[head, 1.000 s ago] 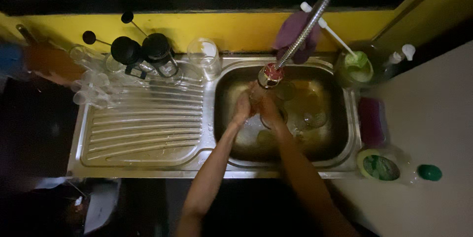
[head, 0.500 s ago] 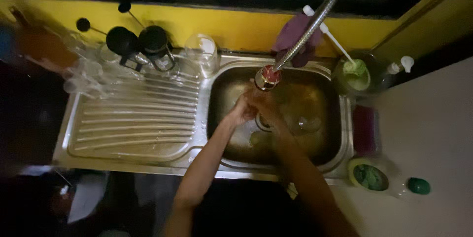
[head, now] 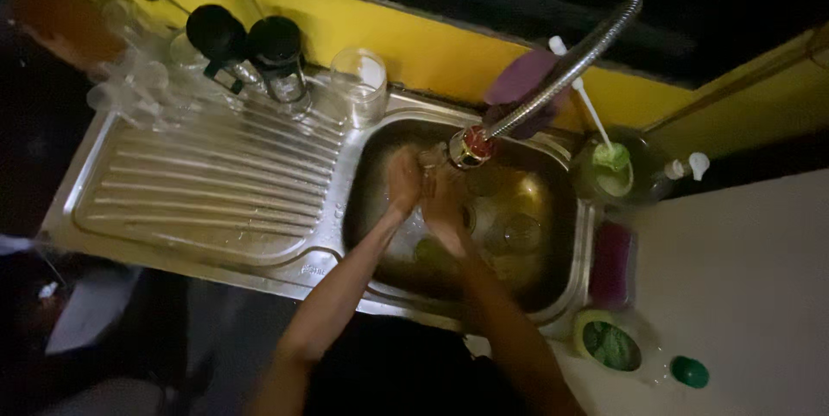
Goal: The person washes several glass items, a french press component, and a green cleaning tool in a sink by hand and with a brush under running water.
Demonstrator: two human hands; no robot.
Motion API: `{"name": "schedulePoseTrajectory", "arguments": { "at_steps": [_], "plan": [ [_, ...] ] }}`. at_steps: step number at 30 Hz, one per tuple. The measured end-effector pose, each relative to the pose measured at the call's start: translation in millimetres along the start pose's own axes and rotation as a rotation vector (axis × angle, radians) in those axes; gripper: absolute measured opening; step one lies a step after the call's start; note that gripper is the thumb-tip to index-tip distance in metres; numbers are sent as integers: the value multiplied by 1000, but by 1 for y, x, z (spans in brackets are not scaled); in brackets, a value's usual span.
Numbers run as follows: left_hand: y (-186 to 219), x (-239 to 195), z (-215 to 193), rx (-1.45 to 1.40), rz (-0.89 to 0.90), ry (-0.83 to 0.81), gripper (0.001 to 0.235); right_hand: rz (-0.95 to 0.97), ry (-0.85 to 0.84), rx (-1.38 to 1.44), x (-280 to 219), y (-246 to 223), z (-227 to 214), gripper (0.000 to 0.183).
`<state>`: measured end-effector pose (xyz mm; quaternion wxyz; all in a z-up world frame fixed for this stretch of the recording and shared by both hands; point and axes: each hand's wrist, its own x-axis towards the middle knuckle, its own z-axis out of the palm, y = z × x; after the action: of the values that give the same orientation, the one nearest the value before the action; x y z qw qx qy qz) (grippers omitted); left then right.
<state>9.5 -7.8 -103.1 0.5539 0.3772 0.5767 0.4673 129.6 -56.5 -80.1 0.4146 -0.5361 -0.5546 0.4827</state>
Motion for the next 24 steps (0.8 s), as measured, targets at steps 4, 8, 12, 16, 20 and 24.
{"name": "schedulePoseTrajectory", "arguments": {
  "at_steps": [4, 8, 12, 16, 20, 24],
  "plan": [
    [-12, 9, -5, 42, -63, -162, 59, 20, 8, -3, -12, -5, -15, 37],
    [-26, 8, -4, 127, -106, -317, 58, 34, 13, -3, -13, -6, -22, 37],
    [-34, 1, 4, 146, -73, -286, 57, 35, -5, -15, -1, -6, -23, 37],
    [-29, 7, -17, 75, -140, -344, 55, 38, 5, 5, 4, -4, -17, 37],
    [-20, 23, -16, 19, -204, -430, 54, 35, 0, 2, 7, -6, -12, 38],
    [-25, 25, -1, 87, -184, -448, 53, 40, 10, 19, 12, -6, -17, 38]
  ]
}}
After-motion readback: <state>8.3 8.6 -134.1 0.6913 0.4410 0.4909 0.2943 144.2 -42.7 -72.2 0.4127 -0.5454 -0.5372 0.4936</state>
